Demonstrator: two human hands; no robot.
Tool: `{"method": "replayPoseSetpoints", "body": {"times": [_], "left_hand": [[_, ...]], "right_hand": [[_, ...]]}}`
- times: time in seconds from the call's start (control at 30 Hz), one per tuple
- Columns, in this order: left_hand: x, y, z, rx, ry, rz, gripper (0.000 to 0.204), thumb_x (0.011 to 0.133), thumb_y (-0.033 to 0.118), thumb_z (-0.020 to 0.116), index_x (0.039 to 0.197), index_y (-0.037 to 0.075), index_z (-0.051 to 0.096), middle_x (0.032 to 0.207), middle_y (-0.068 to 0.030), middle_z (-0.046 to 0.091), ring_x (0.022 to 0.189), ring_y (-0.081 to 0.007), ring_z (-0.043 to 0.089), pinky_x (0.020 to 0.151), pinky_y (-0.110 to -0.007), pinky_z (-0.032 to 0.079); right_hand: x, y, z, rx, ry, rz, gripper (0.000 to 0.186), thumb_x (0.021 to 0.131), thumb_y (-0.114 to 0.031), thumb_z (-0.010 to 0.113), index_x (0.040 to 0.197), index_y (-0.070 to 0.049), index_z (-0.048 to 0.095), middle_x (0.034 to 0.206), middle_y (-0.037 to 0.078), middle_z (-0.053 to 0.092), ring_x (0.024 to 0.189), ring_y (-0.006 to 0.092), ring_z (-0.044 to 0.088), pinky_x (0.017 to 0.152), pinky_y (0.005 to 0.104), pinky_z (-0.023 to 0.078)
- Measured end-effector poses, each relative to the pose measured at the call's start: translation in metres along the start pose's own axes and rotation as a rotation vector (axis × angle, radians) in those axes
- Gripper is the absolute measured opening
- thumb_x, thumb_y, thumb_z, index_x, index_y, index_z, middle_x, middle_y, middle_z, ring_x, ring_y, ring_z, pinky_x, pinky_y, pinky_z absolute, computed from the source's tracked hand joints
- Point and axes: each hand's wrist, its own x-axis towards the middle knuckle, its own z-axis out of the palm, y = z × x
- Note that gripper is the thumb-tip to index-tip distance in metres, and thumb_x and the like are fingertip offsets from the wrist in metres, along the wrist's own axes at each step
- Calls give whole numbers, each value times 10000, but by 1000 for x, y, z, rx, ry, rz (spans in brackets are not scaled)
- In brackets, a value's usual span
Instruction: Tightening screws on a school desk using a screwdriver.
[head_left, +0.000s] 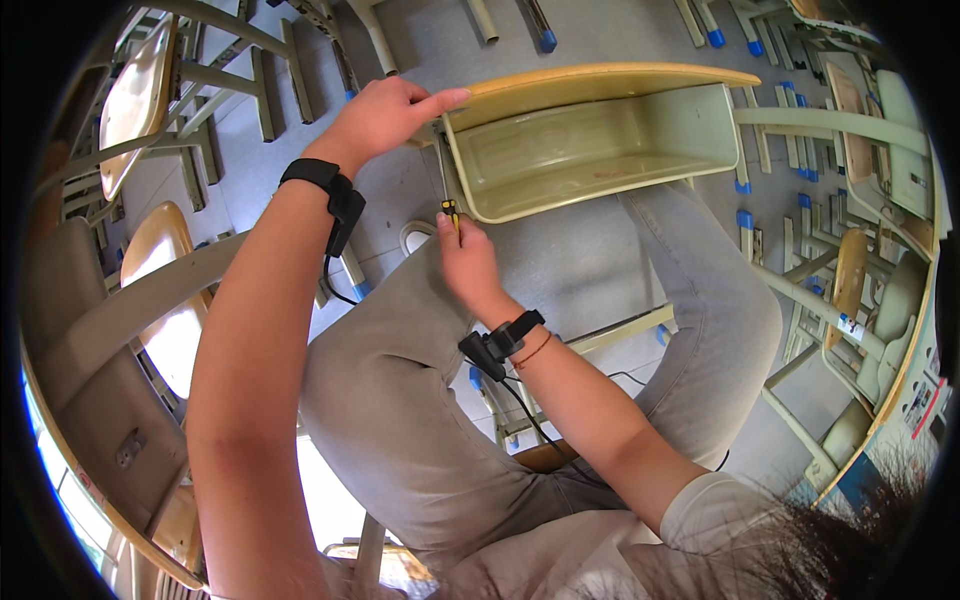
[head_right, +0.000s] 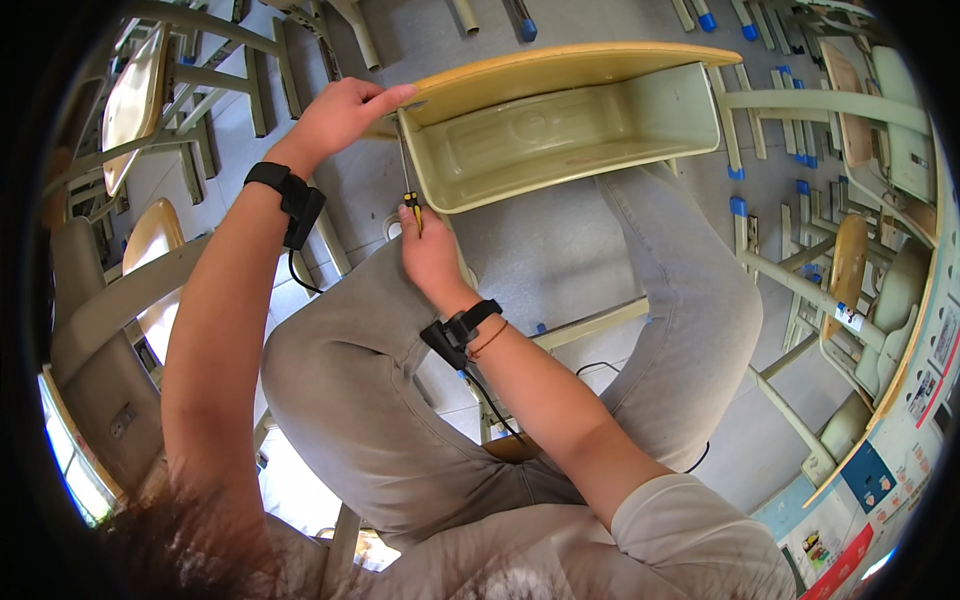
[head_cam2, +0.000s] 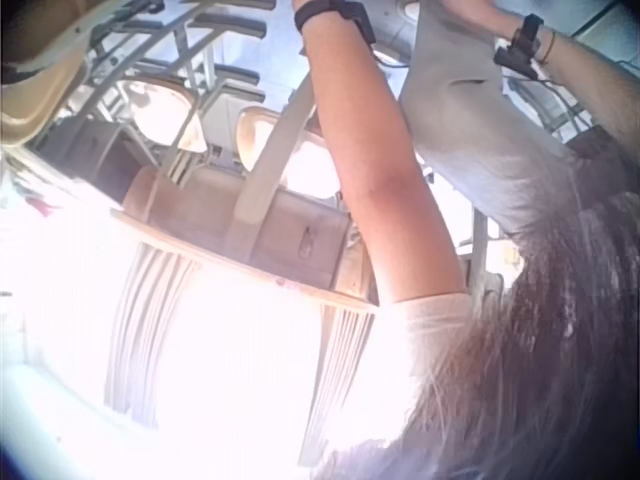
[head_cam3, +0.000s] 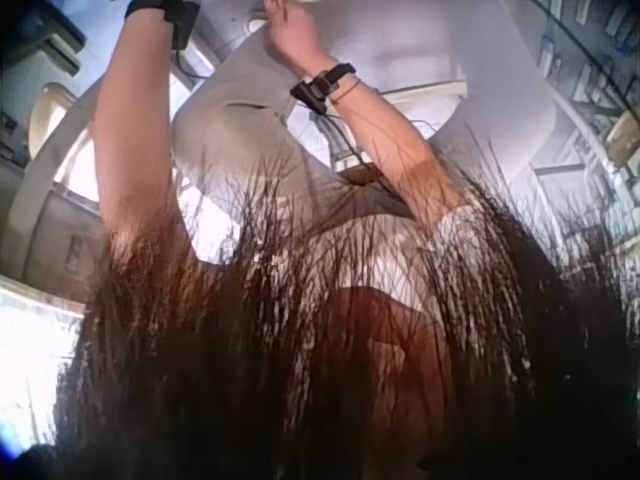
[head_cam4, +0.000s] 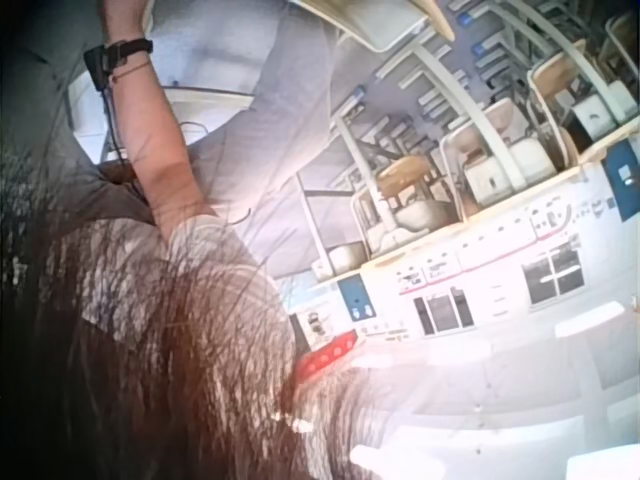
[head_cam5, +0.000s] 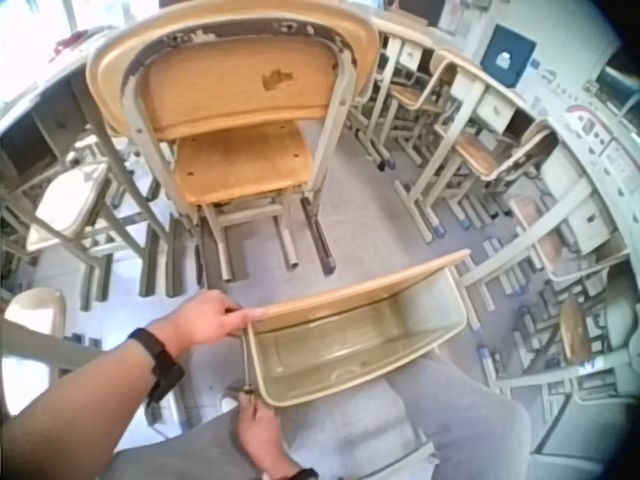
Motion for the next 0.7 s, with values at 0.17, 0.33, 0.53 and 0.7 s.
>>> {"method": "replayPoseSetpoints", "body": {"times": [0.17,0.33,0.53,0.7], "left_hand": [[-5,-10,-5,22,-2,-22,781,820,728,592,809,-43,720,602,-119,574,588,-209,530,613,-373,462],[0,1,-3,21,-35,-24,785,820,725,596,792,-51,714,582,-117,554,568,-214,507,587,-378,446],[-2,1,-4,25,-30,-15,793,821,725,597,824,-58,721,594,-122,564,580,-214,513,588,-382,447],[-5,-1,-5,3,-24,-24,791,822,724,596,860,-54,732,613,-132,585,596,-219,535,602,-382,458]], "right_hand": [[14,-12,-37,1375,-857,760,304,1048,-359,465,1071,-68,549,661,-30,360,528,94,295,481,229,273],[20,17,-36,1312,-803,627,322,1060,-351,435,1113,-63,570,684,-19,391,551,108,334,494,247,307],[2,2,-5,122,-70,55,348,1063,-343,428,1120,-42,593,709,-6,449,575,137,395,528,272,354],[11,-8,-25,929,-524,497,355,1058,-344,441,1113,-31,601,715,-1,475,582,151,422,547,276,371]]}}
